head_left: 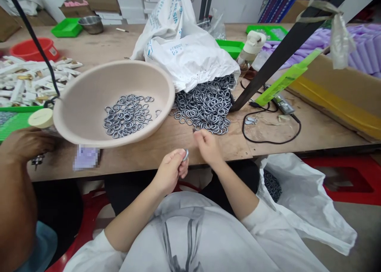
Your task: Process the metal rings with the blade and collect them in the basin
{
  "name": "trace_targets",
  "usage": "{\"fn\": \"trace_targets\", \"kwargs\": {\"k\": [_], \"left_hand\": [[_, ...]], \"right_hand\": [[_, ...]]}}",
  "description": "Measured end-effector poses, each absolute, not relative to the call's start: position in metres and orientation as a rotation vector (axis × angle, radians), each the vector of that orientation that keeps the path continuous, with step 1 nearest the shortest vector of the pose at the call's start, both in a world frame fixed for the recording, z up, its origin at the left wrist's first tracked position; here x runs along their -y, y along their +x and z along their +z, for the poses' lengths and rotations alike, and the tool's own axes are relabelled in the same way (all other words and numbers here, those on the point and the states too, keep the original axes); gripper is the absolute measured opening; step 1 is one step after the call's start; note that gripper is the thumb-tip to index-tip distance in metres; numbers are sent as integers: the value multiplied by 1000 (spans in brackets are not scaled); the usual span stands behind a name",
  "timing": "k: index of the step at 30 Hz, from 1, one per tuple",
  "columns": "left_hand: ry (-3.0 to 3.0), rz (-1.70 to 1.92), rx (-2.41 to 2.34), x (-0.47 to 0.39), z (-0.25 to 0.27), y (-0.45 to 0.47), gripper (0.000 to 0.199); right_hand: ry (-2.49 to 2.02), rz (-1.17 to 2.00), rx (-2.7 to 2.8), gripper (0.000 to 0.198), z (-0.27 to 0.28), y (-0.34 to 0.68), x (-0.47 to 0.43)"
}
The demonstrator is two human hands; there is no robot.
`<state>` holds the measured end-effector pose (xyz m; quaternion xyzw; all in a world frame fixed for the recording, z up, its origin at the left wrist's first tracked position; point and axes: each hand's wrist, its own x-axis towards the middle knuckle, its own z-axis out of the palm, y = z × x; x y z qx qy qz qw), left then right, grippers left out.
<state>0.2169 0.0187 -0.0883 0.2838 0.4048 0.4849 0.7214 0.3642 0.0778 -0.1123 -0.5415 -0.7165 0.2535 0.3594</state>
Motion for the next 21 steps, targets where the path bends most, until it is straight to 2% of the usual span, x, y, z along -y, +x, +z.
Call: {"fn": "trace_targets", "kwargs": {"k": [4,7,11,14,18,21], "left_hand": [[642,1102,-914,-19,-96,209,42],[644,1144,-967,-25,-104,199,37],[549,1179,-995,-32,-111,186,41],[461,1187,-991,-34,-112,181,33],[432,1059,-893,-35,-108,187,39],[432,892,-794,-34,-103,199,47]], "right_hand": [[-1661,418,2057,34,-111,355,-118],[-1729,238,2328,33,-107,335,-139],[-1766,256,2384,24,-106,325,-149],[-1498,693,2152,18,-106,335,-135],[-926,1561,1665,30,-108,349,-98],[-843,1721,1456,34,-110,351,-78]]}}
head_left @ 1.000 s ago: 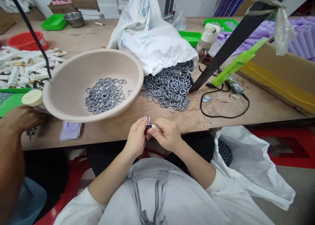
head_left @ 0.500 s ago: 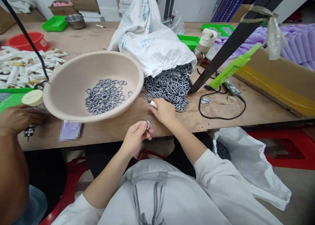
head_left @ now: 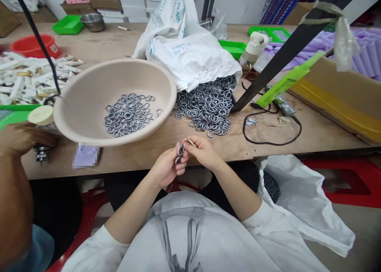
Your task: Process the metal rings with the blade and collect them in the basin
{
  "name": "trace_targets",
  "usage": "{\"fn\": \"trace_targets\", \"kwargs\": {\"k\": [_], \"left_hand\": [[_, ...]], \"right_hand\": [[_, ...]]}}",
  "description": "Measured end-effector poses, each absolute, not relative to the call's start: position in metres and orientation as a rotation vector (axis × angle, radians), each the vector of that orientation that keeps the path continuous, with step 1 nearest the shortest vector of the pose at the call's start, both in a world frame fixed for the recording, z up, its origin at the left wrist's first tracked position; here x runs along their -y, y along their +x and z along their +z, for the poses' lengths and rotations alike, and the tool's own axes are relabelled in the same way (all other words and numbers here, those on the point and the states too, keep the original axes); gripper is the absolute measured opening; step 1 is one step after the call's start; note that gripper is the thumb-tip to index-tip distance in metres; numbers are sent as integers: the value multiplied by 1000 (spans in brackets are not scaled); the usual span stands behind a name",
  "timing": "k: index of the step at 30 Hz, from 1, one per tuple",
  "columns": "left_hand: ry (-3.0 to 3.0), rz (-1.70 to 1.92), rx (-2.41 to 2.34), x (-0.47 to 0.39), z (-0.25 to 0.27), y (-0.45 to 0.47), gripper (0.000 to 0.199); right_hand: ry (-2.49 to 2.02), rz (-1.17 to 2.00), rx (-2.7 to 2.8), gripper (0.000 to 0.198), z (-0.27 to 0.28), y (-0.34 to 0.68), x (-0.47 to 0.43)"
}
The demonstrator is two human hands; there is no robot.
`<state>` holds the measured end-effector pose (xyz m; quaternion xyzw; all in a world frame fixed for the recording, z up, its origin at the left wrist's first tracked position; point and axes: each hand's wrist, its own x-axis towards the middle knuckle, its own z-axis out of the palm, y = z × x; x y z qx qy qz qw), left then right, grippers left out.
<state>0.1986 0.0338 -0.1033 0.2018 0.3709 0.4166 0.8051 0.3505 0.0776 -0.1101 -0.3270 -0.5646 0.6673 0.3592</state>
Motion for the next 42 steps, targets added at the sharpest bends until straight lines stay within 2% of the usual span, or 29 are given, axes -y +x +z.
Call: {"fn": "trace_targets", "kwargs": {"k": [6,10,14,19,24,29,32,36,39,42], "left_hand": [[533,1100,-942,-27,-102,219,54],[554,1079,-941,-24,-99,219,56],[590,1089,-906,-24,-94,215,57],[539,1148,-919,-25,-95,214,55],[528,1162,-934,-23,-95,215,55],[661,1081,-858,-16,-92,214,54],[684,1111,-883,-18,-95,211,53],[703,1156,-970,-25,-103,201,45],[668,1152,-1015,-29,-107,192,40],[586,1175,-1046,-33,-108,187,41]], "right_hand": [[-968,1454,1464,33,-108,346,-58],[-985,1258,1551,28,-108,343,-59],[-1044,1209,1511,38,-108,347,-65],[-996,852,1966,38,-97,356,-51],[-1008,745,2070,42,-96,356,-44],[-1404,684,2060,46,-107,361,-74],[-1637,445,2162,34,-108,357,-100],[-1864,207,2326,29,-104,343,-129],[-1911,247,2326,24,-102,341,-137],[-1648,679,2108,18,-101,349,-126]]}}
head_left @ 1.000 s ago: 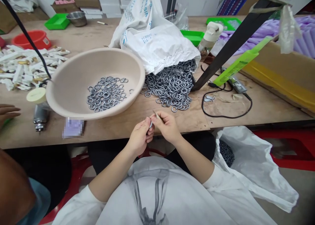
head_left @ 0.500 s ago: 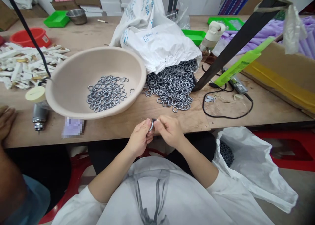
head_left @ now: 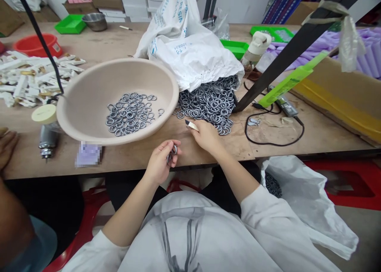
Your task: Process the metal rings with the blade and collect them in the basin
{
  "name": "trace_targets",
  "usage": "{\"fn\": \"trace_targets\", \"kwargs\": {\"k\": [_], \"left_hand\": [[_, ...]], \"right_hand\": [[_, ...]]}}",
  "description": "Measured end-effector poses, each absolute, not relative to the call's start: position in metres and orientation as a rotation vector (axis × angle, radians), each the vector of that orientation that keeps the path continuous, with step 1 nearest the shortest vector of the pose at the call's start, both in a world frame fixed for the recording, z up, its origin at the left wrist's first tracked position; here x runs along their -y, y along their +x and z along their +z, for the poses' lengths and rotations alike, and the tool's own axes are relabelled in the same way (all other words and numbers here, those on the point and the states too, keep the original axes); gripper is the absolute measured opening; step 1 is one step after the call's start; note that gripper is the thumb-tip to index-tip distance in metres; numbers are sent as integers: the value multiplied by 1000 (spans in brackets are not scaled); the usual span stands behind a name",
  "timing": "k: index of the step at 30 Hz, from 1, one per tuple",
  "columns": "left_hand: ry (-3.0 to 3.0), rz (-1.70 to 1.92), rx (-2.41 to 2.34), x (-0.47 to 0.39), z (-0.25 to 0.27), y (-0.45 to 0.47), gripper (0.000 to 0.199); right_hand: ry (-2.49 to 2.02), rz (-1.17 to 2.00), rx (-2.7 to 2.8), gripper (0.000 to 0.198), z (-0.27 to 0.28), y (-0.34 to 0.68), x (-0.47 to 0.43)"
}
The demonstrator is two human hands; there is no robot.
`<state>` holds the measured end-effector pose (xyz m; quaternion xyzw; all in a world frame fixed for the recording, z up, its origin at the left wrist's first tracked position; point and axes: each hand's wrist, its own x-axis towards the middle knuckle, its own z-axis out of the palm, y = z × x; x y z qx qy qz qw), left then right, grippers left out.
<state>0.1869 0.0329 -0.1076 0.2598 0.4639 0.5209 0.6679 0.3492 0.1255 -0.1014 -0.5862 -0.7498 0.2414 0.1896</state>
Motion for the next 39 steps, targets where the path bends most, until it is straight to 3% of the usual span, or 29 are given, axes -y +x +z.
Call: {"fn": "trace_targets", "kwargs": {"k": [4,8,19,27,35,39], "left_hand": [[558,1086,-994,-35,-106,193,50],[542,910,-845,-31,-100,207,55],[503,1117,-908,-23,-93,218,48],[431,1210,-981,-23,-90,221,48],[425,1187,-984,-19,-86,221,49],[447,1188,-973,-21,-88,217,45]], "right_hand": [[-1011,1605,1534,36,-103,355,-92],[-885,1867,1195,44,-107,349,-68],[-1033,1198,1602,30,-102,351,-59],[-1033,498,2099,42,-94,355,-44],[-1013,408,2152,42,-93,354,-46],[-1027,577,2129,44,-94,351,-43]]}}
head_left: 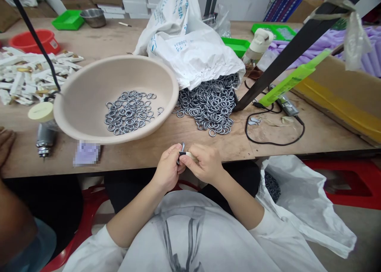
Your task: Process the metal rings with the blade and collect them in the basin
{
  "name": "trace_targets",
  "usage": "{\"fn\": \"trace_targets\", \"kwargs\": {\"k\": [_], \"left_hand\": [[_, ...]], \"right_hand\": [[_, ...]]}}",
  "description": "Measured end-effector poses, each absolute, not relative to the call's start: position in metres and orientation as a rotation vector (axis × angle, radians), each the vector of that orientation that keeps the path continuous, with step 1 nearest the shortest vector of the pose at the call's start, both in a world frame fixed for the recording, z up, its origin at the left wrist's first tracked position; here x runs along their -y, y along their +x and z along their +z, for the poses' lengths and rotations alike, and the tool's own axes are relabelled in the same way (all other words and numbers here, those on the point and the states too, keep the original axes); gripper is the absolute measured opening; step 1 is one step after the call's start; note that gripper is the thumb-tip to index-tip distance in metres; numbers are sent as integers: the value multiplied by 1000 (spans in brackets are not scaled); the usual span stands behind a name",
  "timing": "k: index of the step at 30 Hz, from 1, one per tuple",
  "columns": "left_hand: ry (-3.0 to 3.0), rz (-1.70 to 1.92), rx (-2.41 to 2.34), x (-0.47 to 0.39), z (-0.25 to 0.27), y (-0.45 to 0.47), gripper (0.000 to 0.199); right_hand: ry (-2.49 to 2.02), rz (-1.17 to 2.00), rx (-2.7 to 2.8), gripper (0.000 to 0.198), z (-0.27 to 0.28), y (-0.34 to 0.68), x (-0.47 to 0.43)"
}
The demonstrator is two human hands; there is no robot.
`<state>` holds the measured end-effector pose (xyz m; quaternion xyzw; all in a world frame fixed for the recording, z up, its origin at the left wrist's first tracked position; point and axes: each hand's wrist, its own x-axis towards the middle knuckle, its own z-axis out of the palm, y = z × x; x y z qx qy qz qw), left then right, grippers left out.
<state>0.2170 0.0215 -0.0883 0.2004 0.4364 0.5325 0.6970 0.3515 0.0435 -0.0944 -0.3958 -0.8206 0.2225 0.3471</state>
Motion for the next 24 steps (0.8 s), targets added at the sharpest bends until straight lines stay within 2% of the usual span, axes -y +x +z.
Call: {"fn": "trace_targets", "kwargs": {"k": [3,5,8,10,13,15,18,21,24], "left_hand": [[446,1171,-967,-25,-93,212,42],[463,1164,-963,-25,-96,207,42],[529,1115,-949,-19,-102,202,44],[540,1079,-955,-15,-105,198,44],[548,1075,-991,-14,-108,190,38],[575,1077,-1006,-16,-107,184,31],[554,1096,-1030,-21,-106,176,31],[456,1139,-1065,-26,-106,171,30],[389,1182,-1062,-30,-107,177,32]], "right_hand": [[-1077,808,2082,45,-100,348,-48],[-1195,829,2066,47,-105,346,-61],[-1596,585,2044,52,-107,343,-95],[-1799,353,2124,44,-105,336,-122],[-1696,158,2388,37,-101,317,-158],[-1665,112,2530,42,-101,304,-175],[-1627,112,2644,35,-104,298,-186],[-1542,278,2507,25,-108,310,-177],[-1336,850,2078,21,-107,327,-141]]}}
